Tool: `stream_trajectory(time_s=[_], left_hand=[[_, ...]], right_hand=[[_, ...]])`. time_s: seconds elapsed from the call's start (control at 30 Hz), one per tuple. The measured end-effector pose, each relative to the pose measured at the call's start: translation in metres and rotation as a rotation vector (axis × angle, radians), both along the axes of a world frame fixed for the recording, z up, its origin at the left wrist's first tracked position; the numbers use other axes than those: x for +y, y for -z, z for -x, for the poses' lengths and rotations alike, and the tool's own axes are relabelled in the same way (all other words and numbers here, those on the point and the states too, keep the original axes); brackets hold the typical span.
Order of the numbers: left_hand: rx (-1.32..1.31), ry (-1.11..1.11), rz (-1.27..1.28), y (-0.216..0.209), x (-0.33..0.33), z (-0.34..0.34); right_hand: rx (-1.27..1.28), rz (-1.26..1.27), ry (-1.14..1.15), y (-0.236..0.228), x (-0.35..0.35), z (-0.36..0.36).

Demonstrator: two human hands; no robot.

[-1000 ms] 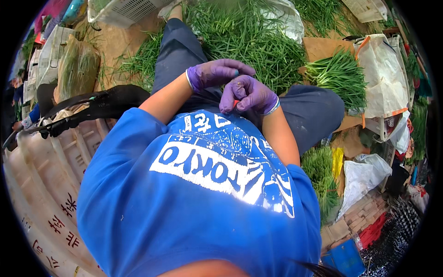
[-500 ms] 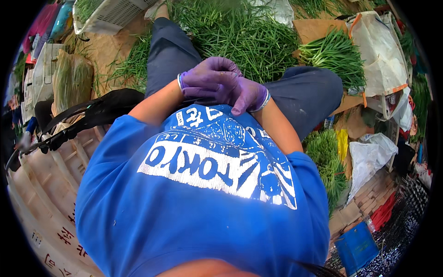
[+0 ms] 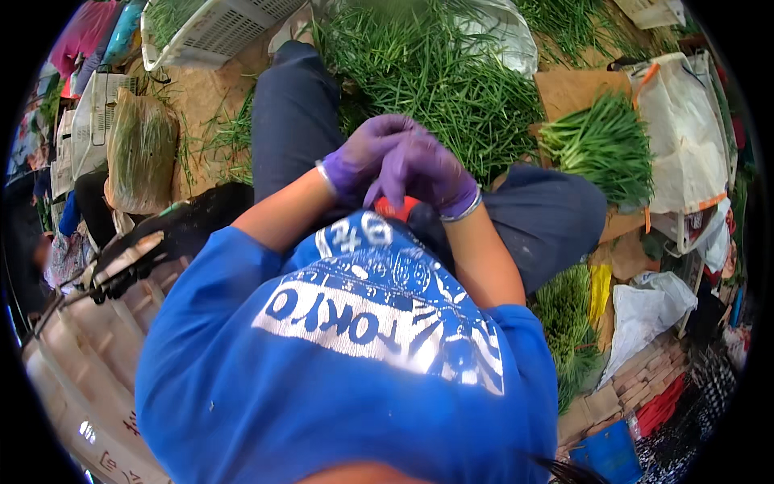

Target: The person sorts bundles of chives by hand, picking through stalks to remove debris, aligning the bundles, and placing them into a pile while wearing gloves.

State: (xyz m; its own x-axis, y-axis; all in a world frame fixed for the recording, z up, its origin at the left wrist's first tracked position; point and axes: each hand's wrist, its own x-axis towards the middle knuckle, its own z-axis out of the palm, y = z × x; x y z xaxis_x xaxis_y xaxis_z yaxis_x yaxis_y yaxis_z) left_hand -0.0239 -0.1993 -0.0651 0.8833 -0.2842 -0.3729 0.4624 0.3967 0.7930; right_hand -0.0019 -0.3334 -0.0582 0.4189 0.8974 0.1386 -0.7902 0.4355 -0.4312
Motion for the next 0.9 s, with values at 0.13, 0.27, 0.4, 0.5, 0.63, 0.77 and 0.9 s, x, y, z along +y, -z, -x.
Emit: stream_trajectory(time_s=[0.13, 0.27, 0.4, 0.5, 0.63, 0.77, 0.9], left_hand=[[0.280, -0.160, -0.014, 0.127, 0.001, -0.069], [0.285, 0.033, -1.224, 0.206, 0.038, -0.119], [0.166, -0.316, -1.039, 0.257, 0.107, -0.159], [0.435, 0.069, -1.217, 0.264, 0.110, -0.200], [0.682, 0.200, -1.410, 0.270, 0.058, -0.237], [0.724, -0.122, -1.340, 0.276, 0.054, -0.238], [0.497, -0.438, -0.695, 0.338, 0.146, -0.193]], right_hand=[[0.653, 0.410, 0.530, 0.086, 0.012, -0.081], [0.820, 0.922, 0.766, 0.163, -0.005, -0.123], [0.684, 0.881, 0.559, 0.196, 0.021, -0.159], [0.540, 1.002, 0.557, 0.241, 0.046, -0.180], [0.621, 1.188, 0.536, 0.284, 0.056, -0.184], [0.578, 1.228, 0.520, 0.307, 0.049, -0.180], [0.601, 1.176, 0.541, 0.300, 0.041, -0.184]])
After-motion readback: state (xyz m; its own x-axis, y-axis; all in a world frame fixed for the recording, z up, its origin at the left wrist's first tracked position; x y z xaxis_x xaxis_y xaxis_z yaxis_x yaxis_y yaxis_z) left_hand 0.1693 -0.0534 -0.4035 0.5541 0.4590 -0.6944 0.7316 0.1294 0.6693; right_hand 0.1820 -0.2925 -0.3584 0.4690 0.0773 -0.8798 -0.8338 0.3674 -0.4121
